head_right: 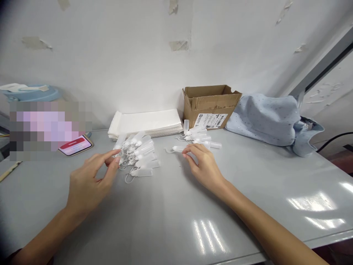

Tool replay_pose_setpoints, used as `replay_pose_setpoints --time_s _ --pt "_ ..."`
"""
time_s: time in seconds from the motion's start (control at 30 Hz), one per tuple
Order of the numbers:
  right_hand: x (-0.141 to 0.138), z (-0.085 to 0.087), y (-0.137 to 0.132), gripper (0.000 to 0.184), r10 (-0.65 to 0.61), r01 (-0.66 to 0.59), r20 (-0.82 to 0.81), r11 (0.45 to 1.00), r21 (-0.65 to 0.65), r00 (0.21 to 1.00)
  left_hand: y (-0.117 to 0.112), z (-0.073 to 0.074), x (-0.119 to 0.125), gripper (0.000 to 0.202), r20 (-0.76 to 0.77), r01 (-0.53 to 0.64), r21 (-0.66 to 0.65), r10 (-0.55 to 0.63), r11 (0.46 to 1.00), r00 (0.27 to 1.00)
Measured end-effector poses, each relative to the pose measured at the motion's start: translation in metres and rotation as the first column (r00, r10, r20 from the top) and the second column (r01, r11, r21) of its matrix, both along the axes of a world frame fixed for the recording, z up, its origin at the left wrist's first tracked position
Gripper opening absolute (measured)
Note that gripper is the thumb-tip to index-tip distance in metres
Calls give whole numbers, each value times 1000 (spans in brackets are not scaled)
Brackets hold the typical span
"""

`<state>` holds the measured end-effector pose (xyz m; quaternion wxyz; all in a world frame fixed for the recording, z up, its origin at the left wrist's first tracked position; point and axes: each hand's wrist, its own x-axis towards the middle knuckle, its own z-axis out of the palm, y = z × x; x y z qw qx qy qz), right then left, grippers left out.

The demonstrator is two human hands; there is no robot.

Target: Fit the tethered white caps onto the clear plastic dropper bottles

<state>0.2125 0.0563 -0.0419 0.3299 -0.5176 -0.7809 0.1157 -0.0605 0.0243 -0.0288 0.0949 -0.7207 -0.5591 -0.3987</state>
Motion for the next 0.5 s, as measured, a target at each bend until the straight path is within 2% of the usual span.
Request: replay_pose_setpoints --time_s 0.1,0.23,0.37,0.5 --pt "-4 14 -10 5 21 -40 -232 996 -76 972 -5 2 4 17 -5 67 11 -67 998 998" --pt "-8 25 -20 10 37 -126 -431 976 -180 901 -7 -3 7 21 -41 282 36 -281 959 959" --pt "-10 29 -24 14 41 -200 -514 945 -258 857 -9 -6 12 30 -21 438 -27 -438 899 899" --pt "-12 28 -26 14 63 -239 -540 935 -263 839 -16 -1 20 26 82 519 -96 -512 850 855"
